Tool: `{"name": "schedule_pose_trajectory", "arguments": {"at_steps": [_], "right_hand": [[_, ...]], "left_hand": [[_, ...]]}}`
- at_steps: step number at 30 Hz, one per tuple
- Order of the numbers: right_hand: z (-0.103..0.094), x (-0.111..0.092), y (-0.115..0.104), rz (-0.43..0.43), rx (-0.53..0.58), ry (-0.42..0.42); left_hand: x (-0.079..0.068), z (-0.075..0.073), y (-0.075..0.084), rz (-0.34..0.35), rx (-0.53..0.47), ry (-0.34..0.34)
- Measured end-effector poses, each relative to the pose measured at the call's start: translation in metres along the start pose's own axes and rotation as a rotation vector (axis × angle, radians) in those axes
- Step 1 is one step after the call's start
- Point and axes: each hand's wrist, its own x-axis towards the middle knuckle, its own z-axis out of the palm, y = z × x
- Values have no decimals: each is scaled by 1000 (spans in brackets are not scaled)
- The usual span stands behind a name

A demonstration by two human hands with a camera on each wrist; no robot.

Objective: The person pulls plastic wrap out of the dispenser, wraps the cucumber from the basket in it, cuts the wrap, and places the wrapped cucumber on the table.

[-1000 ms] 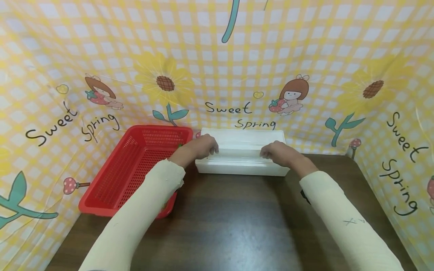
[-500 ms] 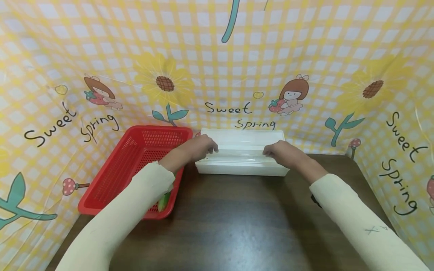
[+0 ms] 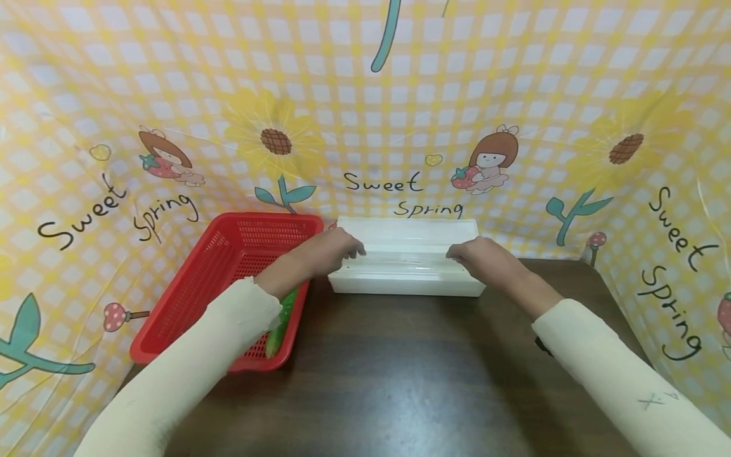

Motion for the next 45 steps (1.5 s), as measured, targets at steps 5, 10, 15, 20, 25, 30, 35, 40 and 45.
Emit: {"name": "schedule_pose_trajectory", "arguments": {"at_steps": [5,10,15,20,25,30,35,40,45], "right_hand": [[-2,-6,-3,-22,-43,40],[-4,-14,-5,-43,-65,62],[-5,-22,-7,-83,-43,55],[-4,-29,-8,-122,-41,65],[-2,-31,-11,-83,-83,40],[0,-33,-12,-51,-159,48],[-1,-38,-13,-27,-185,48],[-5,-40,-17,-19,-178,32],[-10,-44,-21,-27,-168,46]], "left_hand": [[-5,-1,1,-1,-20,5],[-11,-3,4,10,-11,7],[-14,-2,5,31,-2,10],[-16,-2,4,37,-4,14],[-17,-2,3,41,-2,15],[-17,-1,3,49,-2,23],[-19,-2,5,52,10,28],[-24,-2,8,56,18,30],[-29,-2,10,78,43,53]]}}
